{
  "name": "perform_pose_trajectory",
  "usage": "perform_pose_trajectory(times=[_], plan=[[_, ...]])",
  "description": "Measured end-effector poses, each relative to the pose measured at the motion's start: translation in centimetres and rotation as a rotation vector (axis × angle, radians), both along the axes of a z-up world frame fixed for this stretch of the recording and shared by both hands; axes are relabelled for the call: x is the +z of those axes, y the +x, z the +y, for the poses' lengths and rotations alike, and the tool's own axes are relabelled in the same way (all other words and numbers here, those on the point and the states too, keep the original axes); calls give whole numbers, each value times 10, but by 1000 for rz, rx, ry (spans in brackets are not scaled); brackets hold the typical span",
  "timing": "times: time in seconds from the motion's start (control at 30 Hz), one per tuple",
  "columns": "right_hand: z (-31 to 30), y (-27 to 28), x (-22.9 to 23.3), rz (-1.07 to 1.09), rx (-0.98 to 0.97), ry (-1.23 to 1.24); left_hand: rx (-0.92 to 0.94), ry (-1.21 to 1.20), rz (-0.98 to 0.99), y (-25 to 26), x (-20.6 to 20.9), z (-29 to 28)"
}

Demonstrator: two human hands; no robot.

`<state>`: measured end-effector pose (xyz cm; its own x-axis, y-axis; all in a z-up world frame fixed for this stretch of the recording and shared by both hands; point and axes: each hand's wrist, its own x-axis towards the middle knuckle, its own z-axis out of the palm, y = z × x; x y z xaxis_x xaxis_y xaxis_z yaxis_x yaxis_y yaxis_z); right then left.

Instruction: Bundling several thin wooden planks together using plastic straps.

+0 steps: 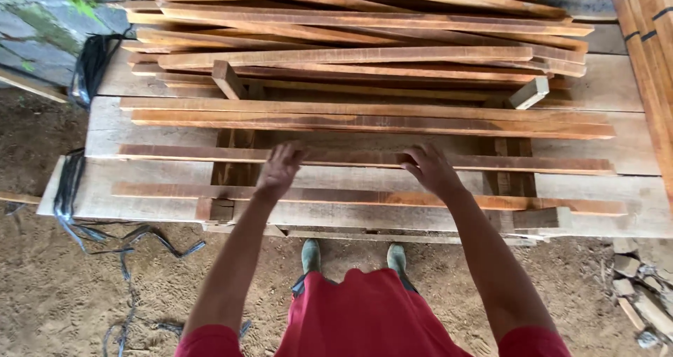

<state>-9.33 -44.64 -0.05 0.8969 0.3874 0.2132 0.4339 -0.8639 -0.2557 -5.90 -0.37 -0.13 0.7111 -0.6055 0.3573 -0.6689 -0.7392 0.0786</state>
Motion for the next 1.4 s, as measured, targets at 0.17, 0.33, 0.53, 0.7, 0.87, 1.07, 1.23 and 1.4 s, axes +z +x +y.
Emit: perform_pose_trajectory(times=[0.17, 0.33, 0.53, 0.7, 0.87, 1.07, 1.23, 1.4], plan=[[-69, -16, -66, -304, -115, -274, 160, 157, -26, 10, -39, 36], [-86, -8, -74, -358, -134, -295, 147, 251, -135, 13, -16, 33], [-78, 24, -64, -448, -244, -352, 142, 201, -311, 42, -13, 27], [-77, 50, -50, -327, -245, -210, 124, 126, -396, 49, 56, 1], [-79, 60, -55, -311, -340, -297, 88, 113, -333, 63, 23, 13], [-78, 71, -55, -212, -381, -230, 73, 127, -273, 82, -26, 36], [-76, 74, -59, -157, -386, -247, 103, 151, -236, 71, -1, 30], [-75, 69, -62, -27, -404, -229, 194, 123, -306, 45, 43, 4]])
